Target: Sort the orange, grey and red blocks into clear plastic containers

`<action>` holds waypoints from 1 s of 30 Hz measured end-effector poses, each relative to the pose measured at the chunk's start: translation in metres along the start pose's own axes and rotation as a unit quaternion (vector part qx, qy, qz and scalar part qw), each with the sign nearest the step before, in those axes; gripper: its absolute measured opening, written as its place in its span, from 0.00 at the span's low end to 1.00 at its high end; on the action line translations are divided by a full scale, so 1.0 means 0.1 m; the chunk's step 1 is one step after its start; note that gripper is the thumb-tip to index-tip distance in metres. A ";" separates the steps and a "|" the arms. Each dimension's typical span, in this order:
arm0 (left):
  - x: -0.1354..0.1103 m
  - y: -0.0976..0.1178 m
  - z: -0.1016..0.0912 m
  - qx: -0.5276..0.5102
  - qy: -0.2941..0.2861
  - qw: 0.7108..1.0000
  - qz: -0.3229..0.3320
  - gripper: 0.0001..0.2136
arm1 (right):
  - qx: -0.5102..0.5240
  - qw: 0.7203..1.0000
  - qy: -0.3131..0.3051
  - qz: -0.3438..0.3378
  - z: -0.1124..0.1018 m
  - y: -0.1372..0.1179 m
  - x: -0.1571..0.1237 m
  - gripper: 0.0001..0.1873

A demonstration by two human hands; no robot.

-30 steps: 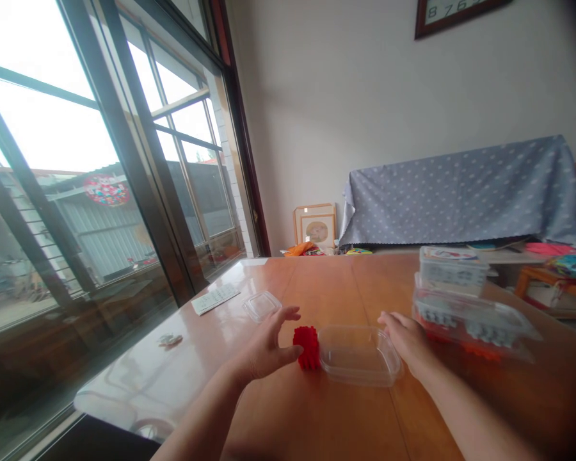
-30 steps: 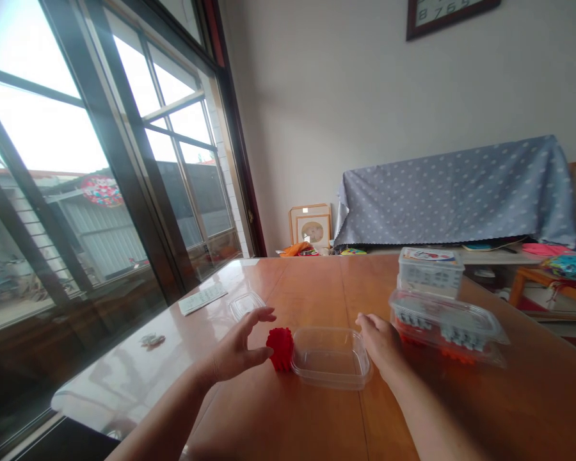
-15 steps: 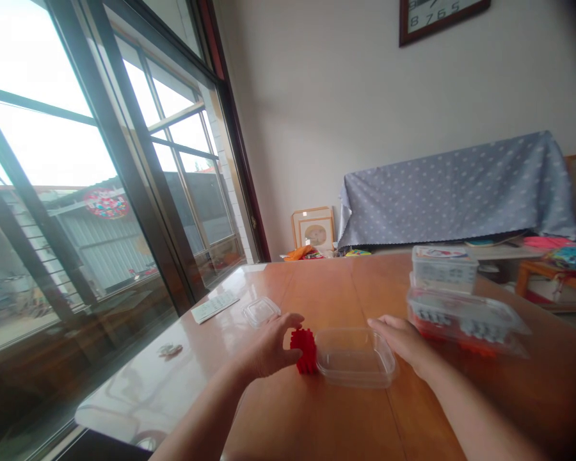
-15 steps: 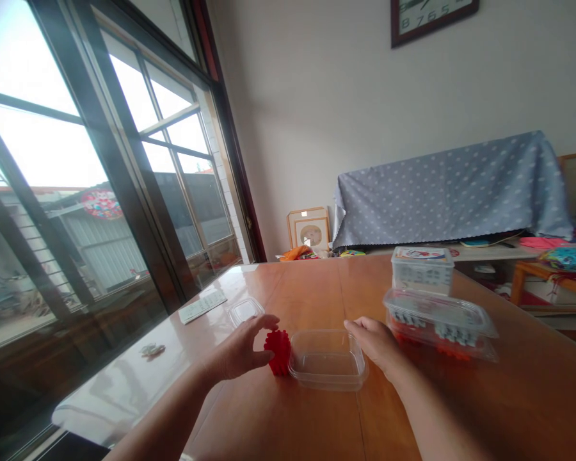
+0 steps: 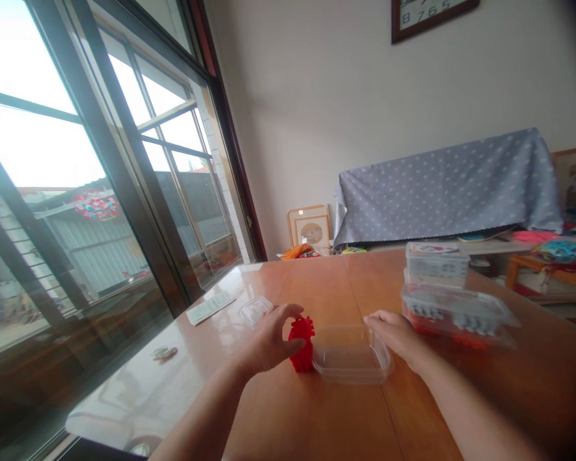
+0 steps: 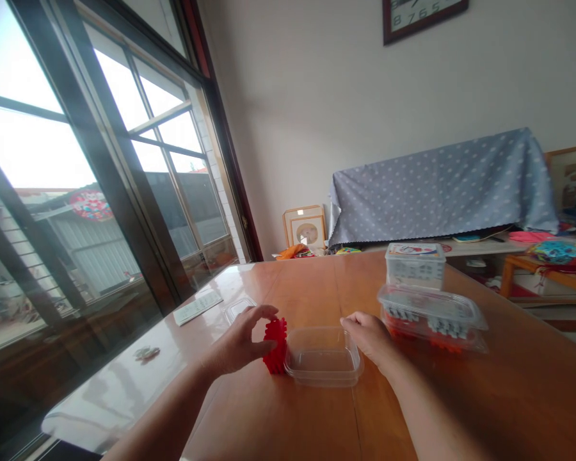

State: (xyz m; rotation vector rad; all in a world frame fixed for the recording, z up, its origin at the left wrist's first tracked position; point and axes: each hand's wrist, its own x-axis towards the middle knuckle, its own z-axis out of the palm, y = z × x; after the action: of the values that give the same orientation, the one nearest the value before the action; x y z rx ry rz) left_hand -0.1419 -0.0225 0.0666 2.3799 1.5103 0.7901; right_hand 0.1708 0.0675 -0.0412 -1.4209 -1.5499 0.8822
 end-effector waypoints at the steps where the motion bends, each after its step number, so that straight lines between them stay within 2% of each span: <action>1: 0.03 0.09 0.01 0.020 0.003 1.000 0.009 0.25 | -0.004 1.000 0.003 -0.001 0.00 0.00 0.00 0.18; 3: 0.10 0.30 0.05 0.068 -0.003 0.997 0.027 0.22 | -0.011 1.000 0.011 -0.005 0.01 0.00 0.01 0.18; 6: 0.19 0.60 0.16 0.136 -0.042 0.989 0.032 0.18 | -0.015 0.999 0.026 -0.011 0.01 0.00 0.01 0.18; 9: 0.26 0.78 0.29 0.181 -0.092 0.978 0.038 0.14 | -0.012 0.999 0.049 -0.016 0.00 -0.02 0.01 0.19; 12: 0.32 0.81 0.41 0.210 -0.132 0.968 0.031 0.14 | -0.005 0.998 0.064 -0.015 -0.02 -0.06 -0.01 0.20; 16: 0.40 0.74 0.46 0.235 -0.153 0.960 0.019 0.15 | -0.005 0.998 0.069 -0.013 -0.04 -0.10 -0.02 0.19; 21: 0.42 0.77 0.39 0.229 -0.176 0.957 0.012 0.12 | -0.002 0.998 0.070 -0.006 -0.05 -0.09 -0.01 0.20; 23: 0.41 0.83 0.34 0.226 -0.173 0.959 0.005 0.11 | 0.004 0.998 0.070 -0.004 -0.06 -0.09 0.00 0.20; 26: 0.38 0.90 0.27 0.223 -0.169 0.960 -0.005 0.14 | 0.015 0.998 0.065 -0.008 -0.06 -0.10 -0.01 0.21; 30: 0.36 0.90 0.23 0.209 -0.162 0.964 0.000 0.13 | 0.015 0.998 0.064 -0.012 -0.07 -0.12 -0.02 0.22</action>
State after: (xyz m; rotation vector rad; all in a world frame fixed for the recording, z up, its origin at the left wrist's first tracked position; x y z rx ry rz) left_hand -0.0483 -0.0286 0.0994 2.6259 1.6582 0.0646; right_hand 0.1719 0.0641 -0.0276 -1.4066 -1.4480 0.7813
